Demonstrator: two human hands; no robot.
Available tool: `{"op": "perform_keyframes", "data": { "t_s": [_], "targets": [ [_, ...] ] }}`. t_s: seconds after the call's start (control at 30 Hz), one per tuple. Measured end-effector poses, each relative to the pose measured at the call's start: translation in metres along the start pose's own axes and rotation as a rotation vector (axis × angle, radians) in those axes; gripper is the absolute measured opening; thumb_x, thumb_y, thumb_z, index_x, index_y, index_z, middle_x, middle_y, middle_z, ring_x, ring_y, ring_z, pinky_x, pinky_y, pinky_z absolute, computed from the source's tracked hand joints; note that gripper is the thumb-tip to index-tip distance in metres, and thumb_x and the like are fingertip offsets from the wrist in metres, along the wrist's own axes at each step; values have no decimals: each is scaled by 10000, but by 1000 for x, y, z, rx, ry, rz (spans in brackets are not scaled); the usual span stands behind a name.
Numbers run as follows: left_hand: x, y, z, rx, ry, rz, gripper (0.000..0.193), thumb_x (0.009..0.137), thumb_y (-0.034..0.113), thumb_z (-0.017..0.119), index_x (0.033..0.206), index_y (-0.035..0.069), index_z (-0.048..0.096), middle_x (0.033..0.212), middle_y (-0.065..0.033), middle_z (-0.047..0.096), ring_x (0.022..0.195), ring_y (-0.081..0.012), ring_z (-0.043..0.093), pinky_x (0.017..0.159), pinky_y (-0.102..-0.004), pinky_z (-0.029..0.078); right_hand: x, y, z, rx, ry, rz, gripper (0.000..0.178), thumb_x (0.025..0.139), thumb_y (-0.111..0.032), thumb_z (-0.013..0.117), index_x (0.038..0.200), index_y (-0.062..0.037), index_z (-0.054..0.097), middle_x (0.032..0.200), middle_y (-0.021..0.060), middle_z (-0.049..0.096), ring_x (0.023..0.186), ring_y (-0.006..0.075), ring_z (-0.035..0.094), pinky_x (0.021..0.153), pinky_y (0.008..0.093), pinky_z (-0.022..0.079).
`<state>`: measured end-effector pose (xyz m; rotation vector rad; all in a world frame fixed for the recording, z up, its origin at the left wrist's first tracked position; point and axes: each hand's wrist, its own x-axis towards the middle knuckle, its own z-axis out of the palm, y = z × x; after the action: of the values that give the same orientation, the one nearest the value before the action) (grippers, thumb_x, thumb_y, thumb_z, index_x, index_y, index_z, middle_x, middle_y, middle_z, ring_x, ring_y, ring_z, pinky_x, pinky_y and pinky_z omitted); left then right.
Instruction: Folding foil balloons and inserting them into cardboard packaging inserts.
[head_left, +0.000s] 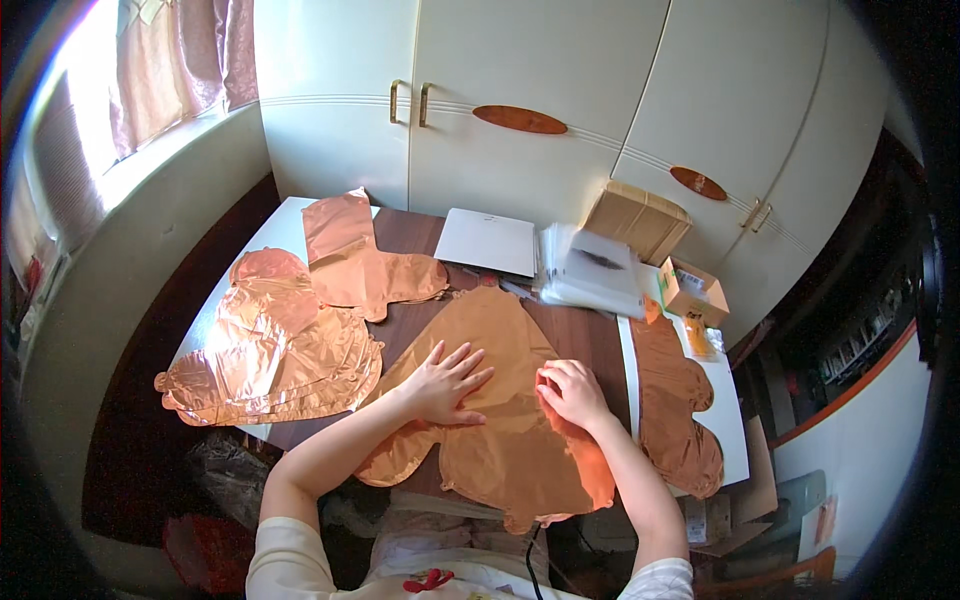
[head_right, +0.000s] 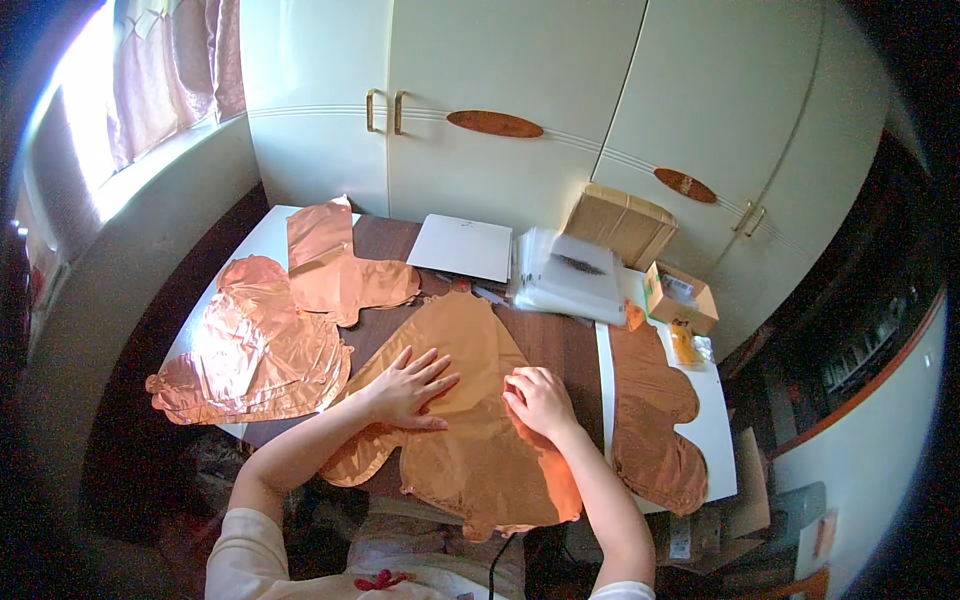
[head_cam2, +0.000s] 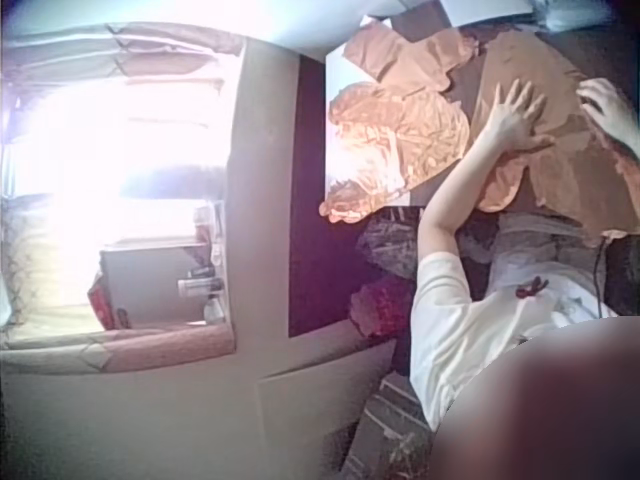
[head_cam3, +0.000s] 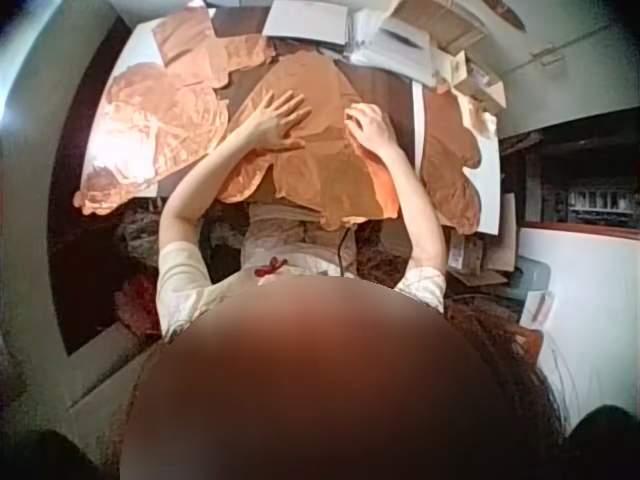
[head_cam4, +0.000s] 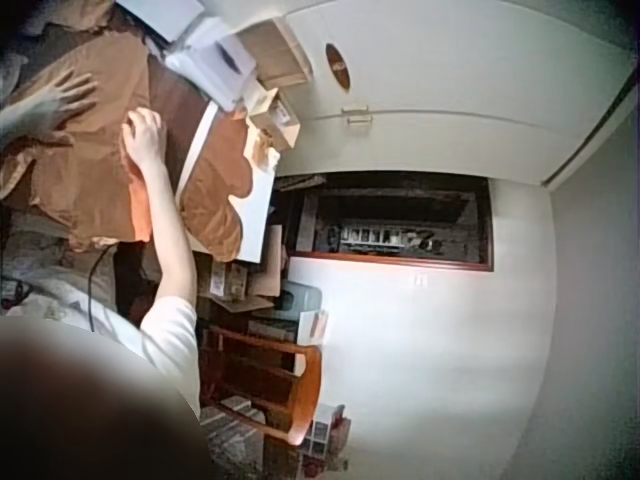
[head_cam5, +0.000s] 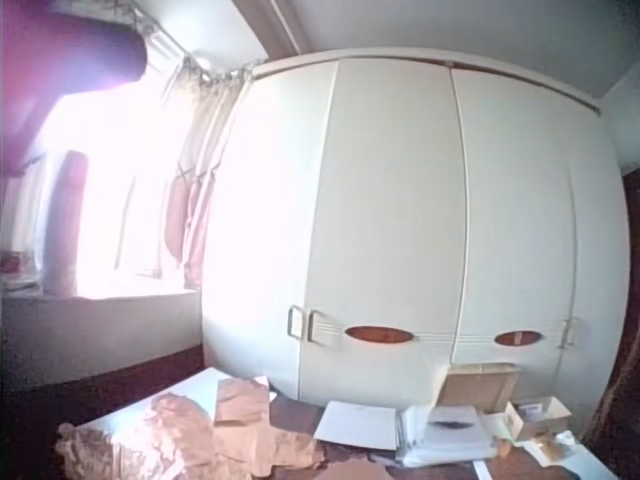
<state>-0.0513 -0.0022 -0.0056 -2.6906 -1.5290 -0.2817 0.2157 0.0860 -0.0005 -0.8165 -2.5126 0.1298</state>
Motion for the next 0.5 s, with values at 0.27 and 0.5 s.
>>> {"op": "perform_keyframes", "data": {
  "t_s": [0.27,0.5],
  "targets": [
    [-1,0,3,38,21,16,842,778,712,392,1375,120,337,1421,-186,292,1321,-370,252,1027,-595,200,30,16,-7,-105,-238,407,497,681,-440,729,1027,-120,568,1117,109,518,1117,298,438,939,458,354],
    [0,1,4,51,3,3,844,774,710,401,1383,132,320,1428,-182,279,1328,-361,242,1029,-595,196,53,31,-5,-16,-468,545,412,649,-448,739,893,-131,641,1095,130,555,1110,326,451,910,470,393]
  ]
}}
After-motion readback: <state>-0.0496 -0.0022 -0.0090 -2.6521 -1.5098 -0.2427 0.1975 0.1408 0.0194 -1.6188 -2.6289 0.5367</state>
